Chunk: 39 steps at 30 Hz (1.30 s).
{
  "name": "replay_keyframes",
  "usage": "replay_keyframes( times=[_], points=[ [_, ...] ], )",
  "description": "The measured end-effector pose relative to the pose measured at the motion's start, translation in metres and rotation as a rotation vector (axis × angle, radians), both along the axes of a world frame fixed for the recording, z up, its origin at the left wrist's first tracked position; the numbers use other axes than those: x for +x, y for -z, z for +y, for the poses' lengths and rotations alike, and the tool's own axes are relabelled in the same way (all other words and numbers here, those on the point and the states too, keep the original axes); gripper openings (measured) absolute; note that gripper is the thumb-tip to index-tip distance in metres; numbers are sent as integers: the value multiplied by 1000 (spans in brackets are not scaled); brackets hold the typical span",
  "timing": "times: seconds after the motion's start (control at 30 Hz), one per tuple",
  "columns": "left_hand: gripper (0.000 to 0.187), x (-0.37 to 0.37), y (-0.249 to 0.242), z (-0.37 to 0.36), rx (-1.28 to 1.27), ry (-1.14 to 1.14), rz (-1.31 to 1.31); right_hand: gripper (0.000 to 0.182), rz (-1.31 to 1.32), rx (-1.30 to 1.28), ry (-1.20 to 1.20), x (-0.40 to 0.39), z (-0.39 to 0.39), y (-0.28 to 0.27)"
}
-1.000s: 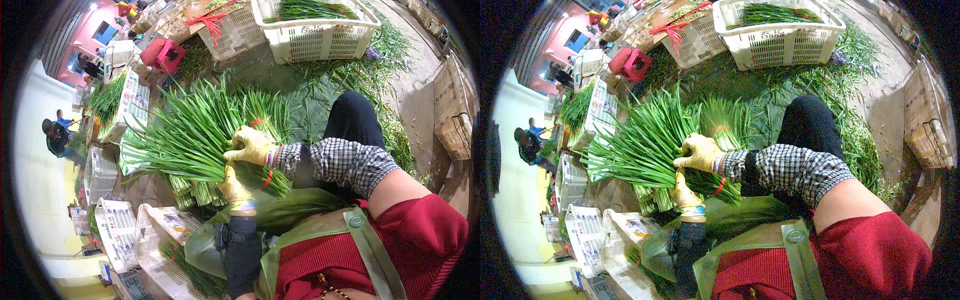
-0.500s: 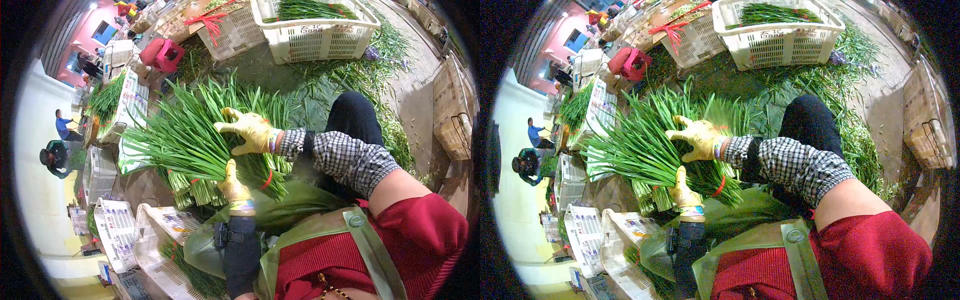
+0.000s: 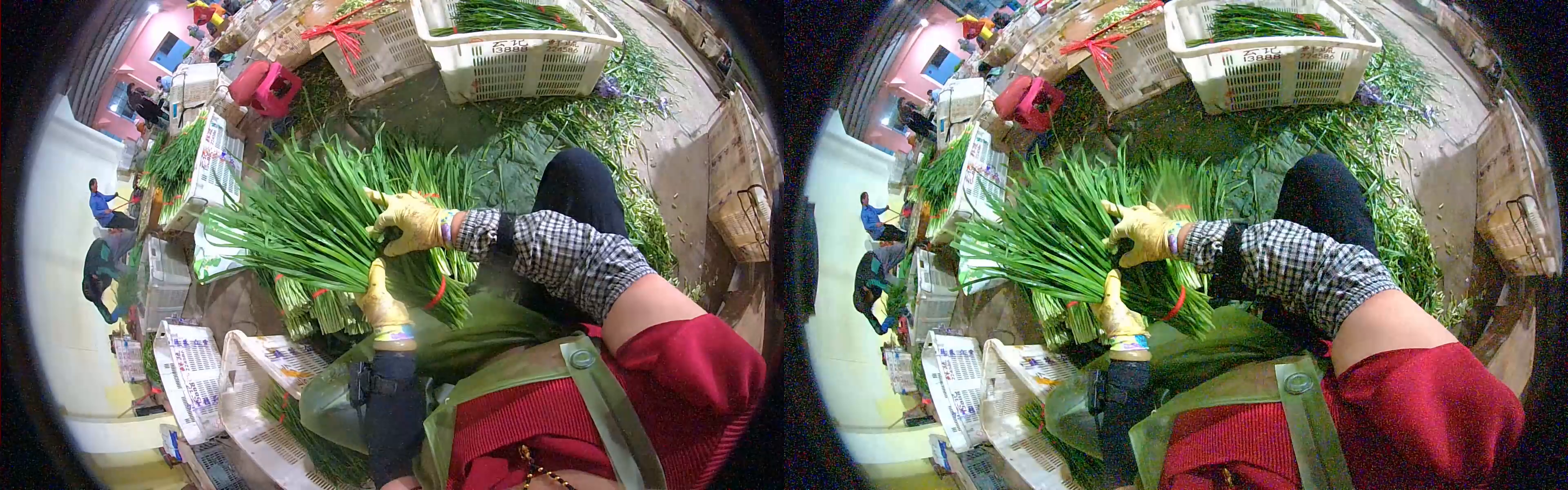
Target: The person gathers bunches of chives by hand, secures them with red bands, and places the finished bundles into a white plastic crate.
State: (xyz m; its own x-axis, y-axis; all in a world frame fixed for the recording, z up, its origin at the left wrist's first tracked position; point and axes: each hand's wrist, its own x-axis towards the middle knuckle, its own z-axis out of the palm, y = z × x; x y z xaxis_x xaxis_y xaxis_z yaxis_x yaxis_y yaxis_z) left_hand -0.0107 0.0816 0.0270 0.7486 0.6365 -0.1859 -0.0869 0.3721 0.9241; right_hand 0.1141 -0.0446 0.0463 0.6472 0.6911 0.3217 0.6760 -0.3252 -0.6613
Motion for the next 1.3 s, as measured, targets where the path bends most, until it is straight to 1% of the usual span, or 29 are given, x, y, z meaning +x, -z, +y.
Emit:
replay_keyframes(
  times=[0.03, 0.07, 0.17, 0.27, 0.37, 0.47, 0.5, 0.57, 0.63, 0.73, 0.77, 0.9, 1.0, 1.03, 1.13, 1.17, 1.3],
  points=[
    [41, -1, -6, -3, -22, -1, 15, 44, 54, 8, -24, 2, 1, 3],
    [41, -2, -10, -4, -44, -3, 30, 42, 52, 6, -25, 3, 2, 7],
    [41, 1, 0, 0, -109, -16, 9, 39, 61, 40, -40, 3, 3, 11],
    [40, 1, -8, -4, -91, 16, -42, 35, -3, -23, 2, -4, 2, 4],
    [39, 1, -8, -5, -88, 28, -92, 36, -59, -95, 46, -7, 2, 2],
    [38, 0, -15, -7, -67, 14, -37, 38, -12, 18, 29, 0, 9, 18],
    [37, 0, -10, -5, -58, 17, -53, 42, 43, 48, 17, 0, 10, 12],
    [36, 4, 3, 0, -39, 21, -84, 41, 57, -51, 66, -8, 5, 1],
    [38, 4, 1, -2, -77, 27, -103, 40, 71, -151, 115, -22, 0, -21],
    [39, 2, -4, -3, -127, 23, -78, 49, -45, -164, 117, -21, 3, -11],
    [39, 2, -5, -4, -142, 20, -60, 49, -66, -168, 126, -18, 3, -6],
    [37, 2, -2, -1, -152, 16, -50, 46, -38, -52, 63, -9, 5, 11],
    [36, 4, -2, -1, -179, 6, -43, 42, -122, 69, 23, -2, 5, 16],
    [36, 3, -4, -1, -180, -6, -34, 38, -172, 111, 26, -4, 4, 15],
    [37, 3, -3, 0, -176, -17, -8, 37, 0, 178, -23, 0, 6, 20],
    [37, 3, -2, 1, -173, -15, 1, 37, -24, 209, -27, 1, 6, 23],
    [39, -1, -17, -6, -188, 1, -1, 38, 139, 213, -31, -6, 2, 12]
  ],
)
